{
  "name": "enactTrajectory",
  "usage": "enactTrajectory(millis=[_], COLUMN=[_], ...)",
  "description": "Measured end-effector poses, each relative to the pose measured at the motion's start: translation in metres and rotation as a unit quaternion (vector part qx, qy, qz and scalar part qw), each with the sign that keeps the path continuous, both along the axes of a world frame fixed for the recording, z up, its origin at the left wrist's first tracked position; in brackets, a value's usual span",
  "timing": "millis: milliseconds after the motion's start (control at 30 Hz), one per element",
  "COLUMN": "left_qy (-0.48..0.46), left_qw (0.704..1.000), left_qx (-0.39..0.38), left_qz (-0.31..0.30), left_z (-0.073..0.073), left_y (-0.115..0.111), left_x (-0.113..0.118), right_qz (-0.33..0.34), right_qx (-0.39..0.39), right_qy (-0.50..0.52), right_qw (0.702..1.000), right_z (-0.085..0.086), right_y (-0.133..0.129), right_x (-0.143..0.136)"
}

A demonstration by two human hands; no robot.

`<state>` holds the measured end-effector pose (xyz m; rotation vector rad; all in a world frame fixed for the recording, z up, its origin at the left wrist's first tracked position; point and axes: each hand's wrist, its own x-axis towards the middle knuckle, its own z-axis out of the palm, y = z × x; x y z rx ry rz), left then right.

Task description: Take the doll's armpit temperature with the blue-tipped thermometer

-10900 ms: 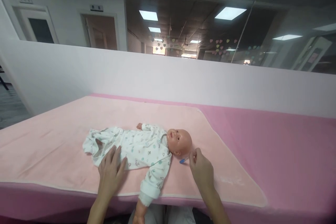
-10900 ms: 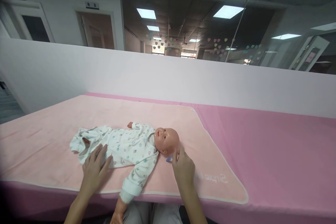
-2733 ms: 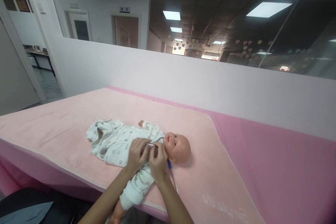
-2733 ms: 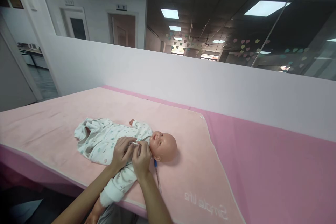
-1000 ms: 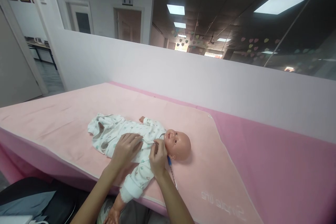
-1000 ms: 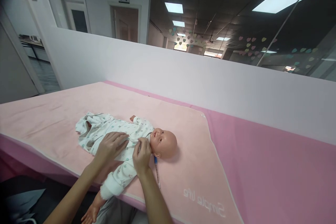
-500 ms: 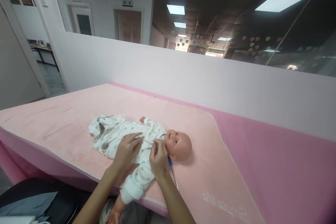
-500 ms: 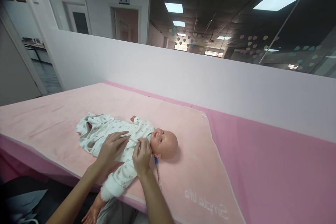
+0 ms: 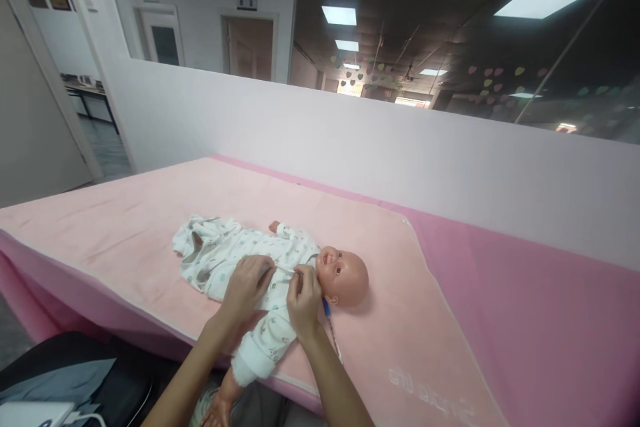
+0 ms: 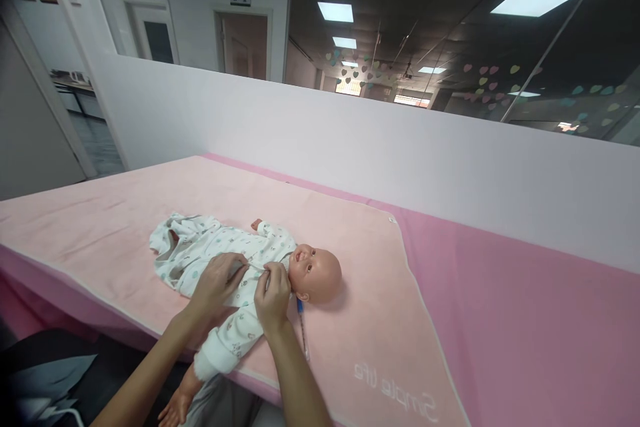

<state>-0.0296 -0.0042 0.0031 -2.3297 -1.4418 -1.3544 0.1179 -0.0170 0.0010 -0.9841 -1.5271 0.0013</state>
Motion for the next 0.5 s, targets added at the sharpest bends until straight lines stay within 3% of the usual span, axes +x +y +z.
enactTrajectory(millis=[333,500], left_qy=[-0.036,0.003], left_qw=[0.995,0.992], left_qx=[0.018,0.023], left_qz=[0.092,0.122], left_z=[-0.0006,0.0058], left_y=[-0.0032,-0.0075], left_x=[0.0082,0.0040], right_qz=[0.028,0.018], right_qx=[-0.009,-0.001], right_qy=[0.014,0.033], right_qw=[0.999,0.999], right_z=[-0.0026,-0.0004], right_y=[-0.0050,-0.0051], right_x=[0.0024,0.0021])
